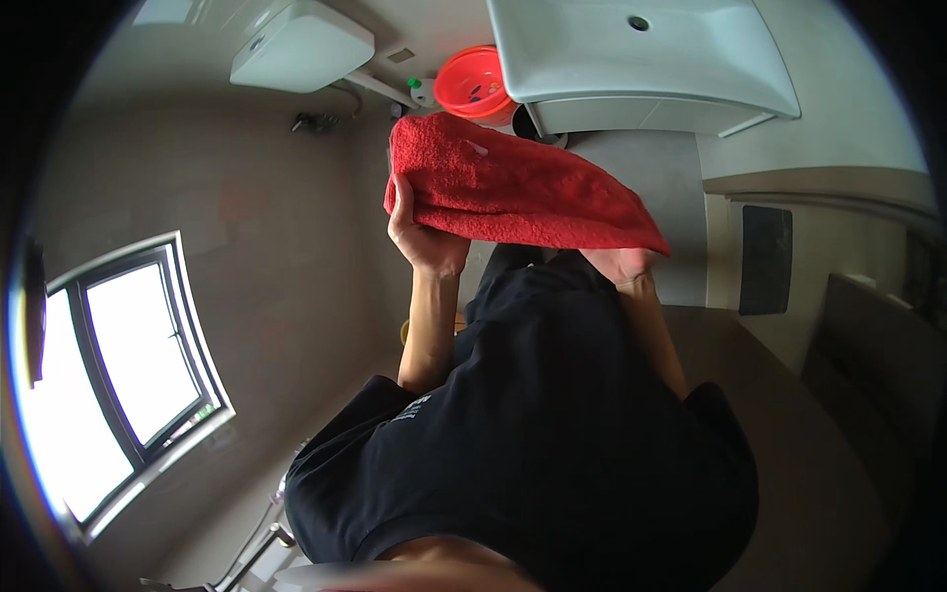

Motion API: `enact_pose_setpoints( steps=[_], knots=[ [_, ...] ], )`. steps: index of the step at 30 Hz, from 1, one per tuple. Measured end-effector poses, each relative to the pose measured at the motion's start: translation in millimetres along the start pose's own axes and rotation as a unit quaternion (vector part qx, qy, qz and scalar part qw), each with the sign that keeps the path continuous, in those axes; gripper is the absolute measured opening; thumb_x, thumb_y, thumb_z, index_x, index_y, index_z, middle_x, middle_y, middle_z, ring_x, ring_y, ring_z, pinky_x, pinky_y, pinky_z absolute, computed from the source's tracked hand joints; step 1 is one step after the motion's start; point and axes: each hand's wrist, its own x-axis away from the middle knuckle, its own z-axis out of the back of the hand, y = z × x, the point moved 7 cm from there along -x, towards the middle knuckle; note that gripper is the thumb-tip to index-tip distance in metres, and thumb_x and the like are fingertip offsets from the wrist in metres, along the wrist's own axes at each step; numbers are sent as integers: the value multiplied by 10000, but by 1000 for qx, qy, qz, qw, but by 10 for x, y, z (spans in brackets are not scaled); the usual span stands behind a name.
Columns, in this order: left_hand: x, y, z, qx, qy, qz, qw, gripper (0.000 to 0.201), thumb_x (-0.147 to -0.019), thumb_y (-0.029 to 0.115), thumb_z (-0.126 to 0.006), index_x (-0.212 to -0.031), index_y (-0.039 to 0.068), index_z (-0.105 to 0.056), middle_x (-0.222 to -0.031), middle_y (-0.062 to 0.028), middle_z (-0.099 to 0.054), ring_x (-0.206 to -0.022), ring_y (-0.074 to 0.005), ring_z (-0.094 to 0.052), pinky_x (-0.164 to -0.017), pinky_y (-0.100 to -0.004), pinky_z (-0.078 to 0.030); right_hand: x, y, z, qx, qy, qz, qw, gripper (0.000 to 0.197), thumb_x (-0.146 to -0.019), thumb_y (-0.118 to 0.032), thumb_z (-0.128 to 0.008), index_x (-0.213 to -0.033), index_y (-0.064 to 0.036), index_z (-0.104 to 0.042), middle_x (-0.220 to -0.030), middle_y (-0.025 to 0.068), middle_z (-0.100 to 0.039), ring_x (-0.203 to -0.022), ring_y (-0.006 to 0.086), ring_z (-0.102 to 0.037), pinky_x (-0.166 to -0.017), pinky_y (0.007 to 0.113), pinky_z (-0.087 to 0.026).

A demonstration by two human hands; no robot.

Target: Washing and wringing a red towel in a bathroom sink.

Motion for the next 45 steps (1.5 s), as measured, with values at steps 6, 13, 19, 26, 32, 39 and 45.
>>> enact_pose_setpoints(
  steps=[6, 13, 19, 26, 32, 39, 45],
  knots=[
    [-38, 5, 104, -60, -26, 68, 995, 482, -982, 385, -472, -1347, 70, -448, -1341, -141, -520, -1225, -319, -508, -1062, -500, -382, 91, -330, -889, -358, 18, 173, 917, 704, -932, -528, -502, -1444, -74, -340, -1492, 87, -366, -1383, 292, -314, -1130, 502, -259],
    [-247, -119, -389, -186, -146, 63, 970, 495, -996, 343, -457, -1340, -12, -441, -1314, -158, -534, -1233, -286, -509, -1064, -438, -394, 271, -684, -780, 64, 255, 243, 934, 362, -881, -70, -615, -1231, -21, -538, -1212, 83, -561, -1110, 182, -532, -941, 346, -441],
    [-193, -894, -769, -461, -296, 51, 835, 458, -988, 241, -505, -1385, 26, -426, -1297, -74, -536, -1169, -162, -500, -1037, -361, -370, -503, -1225, -999, 229, 233, 303, 895, 320, -972, -256, -554, -1191, -23, -567, -1180, 54, -578, -1080, 165, -537, -938, 324, -436],
    [-1185, -1617, -1226, -264, -238, 93, 930, 463, -1008, 339, -476, -1353, 32, -448, -1283, -114, -533, -1180, -204, -509, -1017, -361, -408, -1135, -1476, -642, 138, 254, 328, 900, 471, -1004, -361, -474, -1318, -10, -467, -1265, 76, -536, -1132, 166, -524, -969, 319, -419],
    [-1845, -2191, -1628, -328, -241, 105, 907, 442, -1021, 286, -440, -1370, 14, -435, -1293, -150, -535, -1206, -256, -511, -1041, -386, -393, -1549, -1768, -12, 47, 251, 274, 927, 494, -1041, -316, -388, -1437, -24, -345, -1417, 80, -429, -1290, 194, -411, -1092, 343, -307],
    [-1364, -2711, -1800, -275, -171, 117, 939, 500, -984, 332, -529, -1379, 46, -419, -1342, -76, -512, -1236, -201, -484, -1066, -364, -367, -1823, -2685, 753, -76, 57, 102, 990, 470, -994, -435, -444, -1225, -37, -546, -1107, 97, -637, -1001, 202, -623, -934, 347, -476],
    [-1379, -2016, -2416, -28, -183, 119, 976, 526, -982, 427, -468, -1380, 89, -407, -1390, -101, -479, -1299, -282, -440, -1100, -499, -336, -1563, -3106, 931, -217, 102, 153, 959, 422, -993, -351, -448, -1263, -37, -533, -1251, 109, -599, -1176, 255, -550, -1029, 418, -410]
  ],
)
